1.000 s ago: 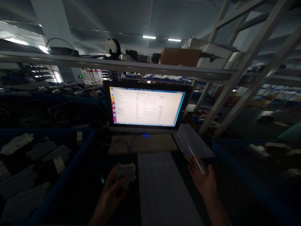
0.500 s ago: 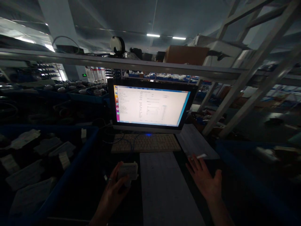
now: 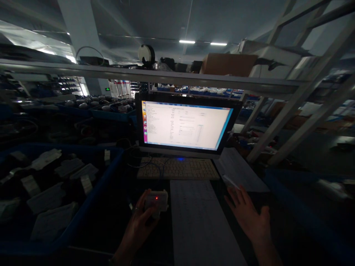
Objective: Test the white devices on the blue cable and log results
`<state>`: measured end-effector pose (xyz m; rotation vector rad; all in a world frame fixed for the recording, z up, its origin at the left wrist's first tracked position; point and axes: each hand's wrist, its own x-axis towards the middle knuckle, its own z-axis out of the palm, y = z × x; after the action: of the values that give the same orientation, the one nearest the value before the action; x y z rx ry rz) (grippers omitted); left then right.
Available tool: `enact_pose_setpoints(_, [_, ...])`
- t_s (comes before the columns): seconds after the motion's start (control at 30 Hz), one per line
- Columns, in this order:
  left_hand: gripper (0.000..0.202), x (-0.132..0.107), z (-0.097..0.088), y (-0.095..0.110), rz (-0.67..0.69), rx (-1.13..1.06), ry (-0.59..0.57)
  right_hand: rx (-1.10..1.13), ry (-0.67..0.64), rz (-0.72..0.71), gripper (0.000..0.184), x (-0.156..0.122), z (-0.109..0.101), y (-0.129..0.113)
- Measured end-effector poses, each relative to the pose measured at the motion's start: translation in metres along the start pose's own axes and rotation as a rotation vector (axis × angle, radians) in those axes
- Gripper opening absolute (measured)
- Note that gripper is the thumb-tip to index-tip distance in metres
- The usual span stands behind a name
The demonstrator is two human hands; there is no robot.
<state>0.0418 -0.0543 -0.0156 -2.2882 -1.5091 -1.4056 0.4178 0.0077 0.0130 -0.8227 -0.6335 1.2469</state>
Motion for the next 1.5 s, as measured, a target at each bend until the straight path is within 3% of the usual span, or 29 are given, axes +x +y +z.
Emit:
enact_pose_setpoints(0.27, [0.031,0.003,-0.002,0.005,-0.02,0.015,-0.008,-0.051,0.005,-0.008,0.064,0.001,0.0,0.0])
enact_pose_setpoints(0.57, [0.042,0.0,-0.001,0.004,-0.039,-0.003,-0.023,0.05,0.24,0.108,0.051,0.008,-0.022,-0.003])
enact_pose_setpoints(0.73, [0.041,-0.001,0.0,0.003,-0.016,0.0,-0.016,0.033,0.143,0.028,0.058,0.003,-0.013,-0.004])
enact_pose_setpoints(0.9, [0.037,-0.001,0.0,0.004,-0.035,0.006,-0.047,0.033,0.186,0.038,0.06,0.002,-0.005,-0.003])
enact_pose_setpoints(1.17, [0.04,-0.003,0.002,0.002,-0.04,-0.001,-0.029,0.057,0.102,-0.001,0.062,0.0,-0.002,-0.005])
enact_pose_setpoints(1.5, [0.035,-0.001,0.001,0.001,-0.017,0.028,-0.027,-0.047,0.022,-0.06,0.056,0.009,-0.015,0.004])
